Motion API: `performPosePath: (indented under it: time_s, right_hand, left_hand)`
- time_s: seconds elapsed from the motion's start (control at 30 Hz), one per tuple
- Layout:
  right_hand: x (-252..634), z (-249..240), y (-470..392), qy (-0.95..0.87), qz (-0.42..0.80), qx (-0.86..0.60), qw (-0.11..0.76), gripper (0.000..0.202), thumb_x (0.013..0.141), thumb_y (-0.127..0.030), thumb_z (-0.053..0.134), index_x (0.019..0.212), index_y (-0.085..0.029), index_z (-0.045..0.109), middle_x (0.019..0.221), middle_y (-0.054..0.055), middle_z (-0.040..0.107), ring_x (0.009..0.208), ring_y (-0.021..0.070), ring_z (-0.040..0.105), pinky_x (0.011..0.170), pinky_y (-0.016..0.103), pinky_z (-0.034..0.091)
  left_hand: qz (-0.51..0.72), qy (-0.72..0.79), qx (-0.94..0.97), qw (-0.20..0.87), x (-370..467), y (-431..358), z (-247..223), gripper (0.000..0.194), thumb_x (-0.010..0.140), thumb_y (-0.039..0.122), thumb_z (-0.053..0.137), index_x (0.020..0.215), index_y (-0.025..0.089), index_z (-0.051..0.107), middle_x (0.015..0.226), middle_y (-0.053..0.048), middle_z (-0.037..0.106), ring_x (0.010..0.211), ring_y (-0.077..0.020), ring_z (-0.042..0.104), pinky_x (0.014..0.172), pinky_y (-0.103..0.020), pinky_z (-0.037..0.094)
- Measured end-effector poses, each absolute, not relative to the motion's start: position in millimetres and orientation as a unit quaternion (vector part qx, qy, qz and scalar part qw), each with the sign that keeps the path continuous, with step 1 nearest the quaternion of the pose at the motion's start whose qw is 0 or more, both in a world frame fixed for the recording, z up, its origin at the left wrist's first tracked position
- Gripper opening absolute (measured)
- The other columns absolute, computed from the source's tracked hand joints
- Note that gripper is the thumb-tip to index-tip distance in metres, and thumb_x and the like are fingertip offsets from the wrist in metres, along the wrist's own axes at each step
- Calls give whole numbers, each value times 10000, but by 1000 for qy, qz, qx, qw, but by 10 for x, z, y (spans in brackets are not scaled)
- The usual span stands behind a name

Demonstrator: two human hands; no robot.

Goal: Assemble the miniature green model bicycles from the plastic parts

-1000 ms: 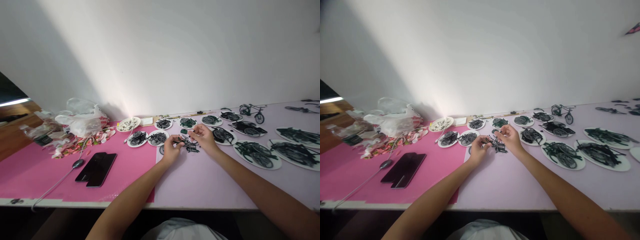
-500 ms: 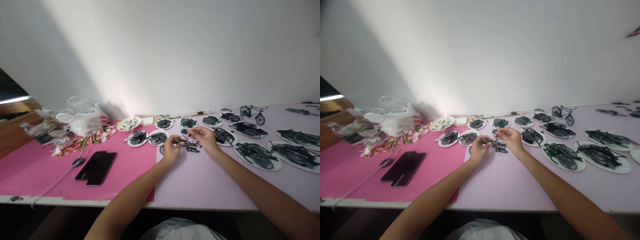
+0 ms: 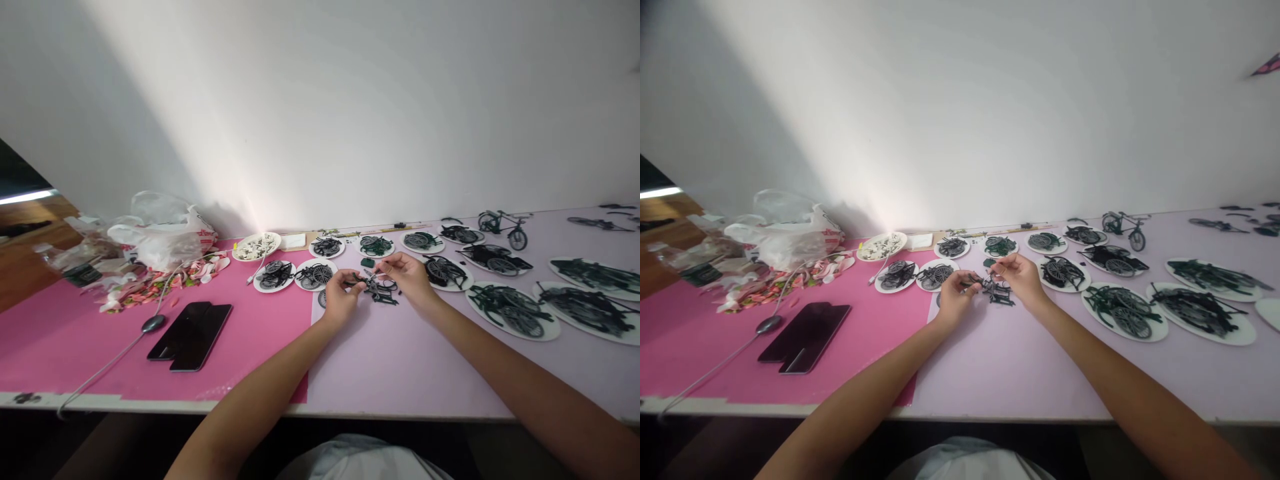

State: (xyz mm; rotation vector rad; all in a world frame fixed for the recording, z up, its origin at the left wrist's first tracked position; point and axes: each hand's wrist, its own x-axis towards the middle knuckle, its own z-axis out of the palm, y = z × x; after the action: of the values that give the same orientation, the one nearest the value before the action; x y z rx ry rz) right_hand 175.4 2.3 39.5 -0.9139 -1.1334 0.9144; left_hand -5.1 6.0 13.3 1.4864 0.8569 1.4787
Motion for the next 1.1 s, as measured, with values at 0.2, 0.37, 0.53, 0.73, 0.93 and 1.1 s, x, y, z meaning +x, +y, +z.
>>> performPosePath:
  time_s: [0.2,0.37,0.53,0.73,0.93,1.1]
  right_hand:
    - [1756,404,11,-502,408,-392,654,531,611,-606,941,775,-206,632,790,54,758,790,233,764,670,337,668]
    - [1776,440,-4,-520,409,-384,644,538,615,-609,939,759,-208,611,776,56,751,785,236,757,648,326,648]
    - [1805,437,4,-521,410,-381,645,533,615,-577,954,751,-208,594,727,29,729,674,180,714,615,287,619]
    - [1799,414,1,-517,427,-384,635,542,616,-578,953,745,-207,579,737,22,723,723,182,720,639,274,617]
    - [1778,440,5,-512,410,-384,650,527,627,-577,945,794,-219,596,733,5,693,716,191,714,581,273,612]
    - [1780,471,-11,-524,341,-395,673,449,661,-535,933,873,-217,696,723,14,716,663,202,720,553,289,606]
  left_hand:
    - [590,341,596,426,-52,45,141,196,747,200,795,908,181,684,911,-61,731,836,-192,678,842,-344,528]
    - [593,330,593,434,-47,12,170,198,744,178,785,913,182,683,906,-60,734,828,-189,679,841,-341,533]
    - [597,320,594,434,-40,-6,181,196,744,190,796,904,177,684,936,-71,740,857,-197,686,857,-348,540]
    - [592,328,585,447,-43,20,151,228,723,201,819,908,171,689,911,-64,739,830,-185,689,834,-328,551]
    - [583,317,589,462,-20,-11,175,249,726,231,848,900,169,681,909,-75,739,813,-195,692,800,-333,563]
    - [588,308,595,453,1,-57,208,218,738,217,832,892,169,685,935,-70,739,837,-183,686,834,-328,559]
